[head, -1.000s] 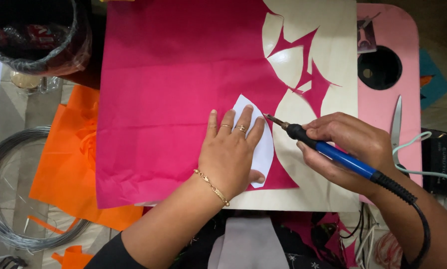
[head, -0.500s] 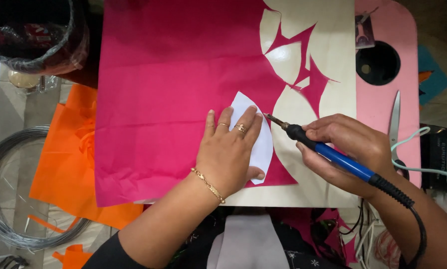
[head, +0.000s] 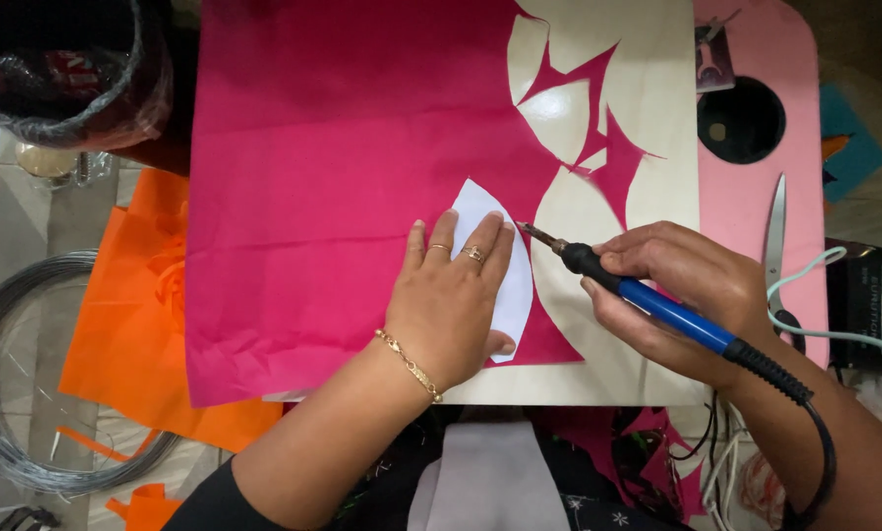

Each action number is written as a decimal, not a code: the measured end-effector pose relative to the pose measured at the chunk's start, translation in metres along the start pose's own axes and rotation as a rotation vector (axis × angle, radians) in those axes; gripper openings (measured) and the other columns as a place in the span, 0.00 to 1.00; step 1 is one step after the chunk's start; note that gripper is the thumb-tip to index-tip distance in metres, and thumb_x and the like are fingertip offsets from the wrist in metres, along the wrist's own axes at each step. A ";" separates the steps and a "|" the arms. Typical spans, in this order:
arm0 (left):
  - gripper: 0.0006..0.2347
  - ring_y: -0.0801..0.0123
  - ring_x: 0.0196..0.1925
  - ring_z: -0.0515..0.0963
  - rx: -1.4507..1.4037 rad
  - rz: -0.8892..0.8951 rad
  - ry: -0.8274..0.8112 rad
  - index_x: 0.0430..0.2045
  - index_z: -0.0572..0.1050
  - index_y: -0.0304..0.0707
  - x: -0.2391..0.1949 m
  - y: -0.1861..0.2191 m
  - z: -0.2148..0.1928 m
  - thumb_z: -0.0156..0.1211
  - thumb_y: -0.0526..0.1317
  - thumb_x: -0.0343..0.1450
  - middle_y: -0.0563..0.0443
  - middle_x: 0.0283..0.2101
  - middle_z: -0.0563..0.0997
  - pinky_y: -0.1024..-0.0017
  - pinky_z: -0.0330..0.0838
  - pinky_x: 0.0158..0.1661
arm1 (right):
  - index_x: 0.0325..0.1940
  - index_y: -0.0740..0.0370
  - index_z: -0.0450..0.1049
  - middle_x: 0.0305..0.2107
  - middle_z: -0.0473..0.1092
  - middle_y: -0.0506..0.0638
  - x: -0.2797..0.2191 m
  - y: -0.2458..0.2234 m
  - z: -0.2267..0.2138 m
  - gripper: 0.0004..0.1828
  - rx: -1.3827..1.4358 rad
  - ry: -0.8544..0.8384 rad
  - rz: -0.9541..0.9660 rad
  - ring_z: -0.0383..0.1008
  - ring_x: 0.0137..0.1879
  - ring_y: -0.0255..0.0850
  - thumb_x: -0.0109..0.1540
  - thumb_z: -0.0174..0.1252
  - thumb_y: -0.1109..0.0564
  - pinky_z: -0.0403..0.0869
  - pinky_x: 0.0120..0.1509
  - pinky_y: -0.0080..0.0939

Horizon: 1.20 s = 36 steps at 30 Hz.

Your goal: Using a heat-cutting tool to cut leaf-shaped pieces from pink fabric using a paper template.

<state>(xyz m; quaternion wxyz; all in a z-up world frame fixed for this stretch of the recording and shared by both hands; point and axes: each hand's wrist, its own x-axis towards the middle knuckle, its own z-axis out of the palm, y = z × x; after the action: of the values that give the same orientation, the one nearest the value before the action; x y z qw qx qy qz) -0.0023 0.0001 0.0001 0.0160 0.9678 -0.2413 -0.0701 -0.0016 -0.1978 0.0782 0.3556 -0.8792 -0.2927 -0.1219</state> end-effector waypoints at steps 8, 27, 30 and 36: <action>0.37 0.46 0.59 0.64 -0.146 0.026 0.213 0.53 0.63 0.47 0.004 -0.014 0.003 0.66 0.63 0.53 0.45 0.61 0.64 0.54 0.60 0.53 | 0.31 0.68 0.72 0.31 0.73 0.58 -0.001 0.002 -0.002 0.09 -0.026 -0.009 0.010 0.77 0.38 0.45 0.52 0.66 0.62 0.75 0.44 0.37; 0.43 0.60 0.56 0.70 -0.067 -0.068 0.332 0.54 0.65 0.31 0.008 -0.009 0.003 0.72 0.56 0.47 0.45 0.59 0.68 0.67 0.67 0.50 | 0.32 0.59 0.74 0.33 0.75 0.50 0.010 0.002 -0.001 0.09 -0.247 -0.040 0.100 0.76 0.40 0.37 0.51 0.67 0.57 0.73 0.43 0.33; 0.44 0.62 0.58 0.68 -0.018 -0.080 0.302 0.56 0.64 0.32 0.009 -0.009 0.007 0.70 0.60 0.48 0.46 0.62 0.65 0.68 0.66 0.52 | 0.32 0.63 0.73 0.32 0.75 0.53 0.025 0.003 0.001 0.11 -0.197 -0.028 0.016 0.77 0.38 0.40 0.51 0.68 0.60 0.73 0.41 0.33; 0.44 0.64 0.57 0.68 0.045 -0.085 0.288 0.56 0.64 0.33 0.009 -0.009 0.006 0.66 0.62 0.50 0.46 0.62 0.65 0.69 0.65 0.52 | 0.33 0.64 0.73 0.32 0.74 0.55 0.036 0.021 0.018 0.11 -0.126 0.015 -0.062 0.77 0.38 0.42 0.52 0.69 0.61 0.74 0.43 0.34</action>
<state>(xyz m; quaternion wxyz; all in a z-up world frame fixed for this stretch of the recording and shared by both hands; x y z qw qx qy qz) 0.0087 0.0034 -0.0075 0.0259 0.9773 -0.1970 0.0741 0.0399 -0.1817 0.0695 0.2978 -0.8894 -0.3090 -0.1576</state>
